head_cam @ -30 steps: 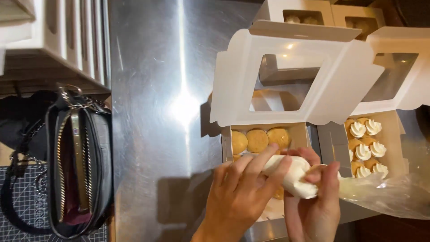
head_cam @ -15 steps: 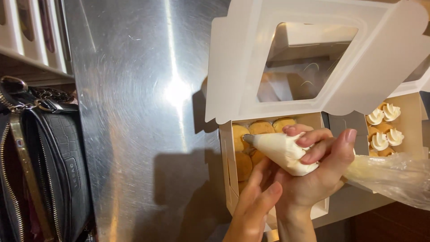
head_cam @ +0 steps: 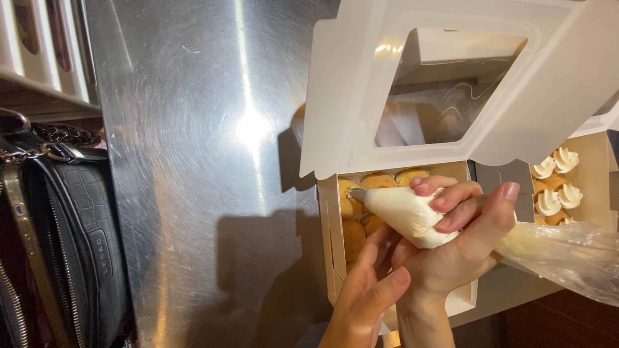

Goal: Decorating cupcakes with frosting using a piping bag and refilling the piping bag with cream.

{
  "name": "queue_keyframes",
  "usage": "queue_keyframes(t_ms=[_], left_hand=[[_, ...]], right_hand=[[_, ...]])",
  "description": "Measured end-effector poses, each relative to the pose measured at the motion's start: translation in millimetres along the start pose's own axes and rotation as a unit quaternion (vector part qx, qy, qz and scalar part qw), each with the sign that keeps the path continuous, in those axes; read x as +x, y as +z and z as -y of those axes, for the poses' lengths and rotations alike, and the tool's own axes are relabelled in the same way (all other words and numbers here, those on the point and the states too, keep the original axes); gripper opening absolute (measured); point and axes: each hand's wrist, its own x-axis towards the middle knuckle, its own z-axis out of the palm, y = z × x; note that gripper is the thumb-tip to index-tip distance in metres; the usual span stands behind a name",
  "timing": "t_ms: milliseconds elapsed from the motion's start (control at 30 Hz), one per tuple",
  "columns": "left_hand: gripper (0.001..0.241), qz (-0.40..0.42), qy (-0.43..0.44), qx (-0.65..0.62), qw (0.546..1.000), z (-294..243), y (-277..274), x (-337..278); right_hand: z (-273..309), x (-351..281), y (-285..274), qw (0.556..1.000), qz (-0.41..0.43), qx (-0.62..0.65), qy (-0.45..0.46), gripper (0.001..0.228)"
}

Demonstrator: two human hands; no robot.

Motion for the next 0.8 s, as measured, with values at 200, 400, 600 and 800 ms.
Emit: queue_keyframes(t_ms=[200, 400, 600, 800], left_hand=[[0.091, 0.004, 0.018, 0.005, 1.000, -1.0, -3.0, -1.2], [0.086, 0.012, 0.031, -0.022, 0.999, 2.8, -7.3, -7.2], [0.092, 0.014, 0.027, -0.008, 0.999, 14.0, -15.6, -13.4], [0.089, 0.018, 0.036, -0.018, 0.999, 37.1, -26.9, -19.0]], right_hand=[[1.2, -2.1, 3.6, 0.999, 0.007, 0.045, 0.019, 0.054], [1.2, -6.0, 4.0, 0.998, 0.021, 0.049, 0.020, 0.054], [4.5, -11.3, 3.8, 0.999, 0.015, 0.035, 0.028, 0.055], [4.8, -13.0, -1.8, 0.999, 0.018, 0.027, 0.033, 0.055]])
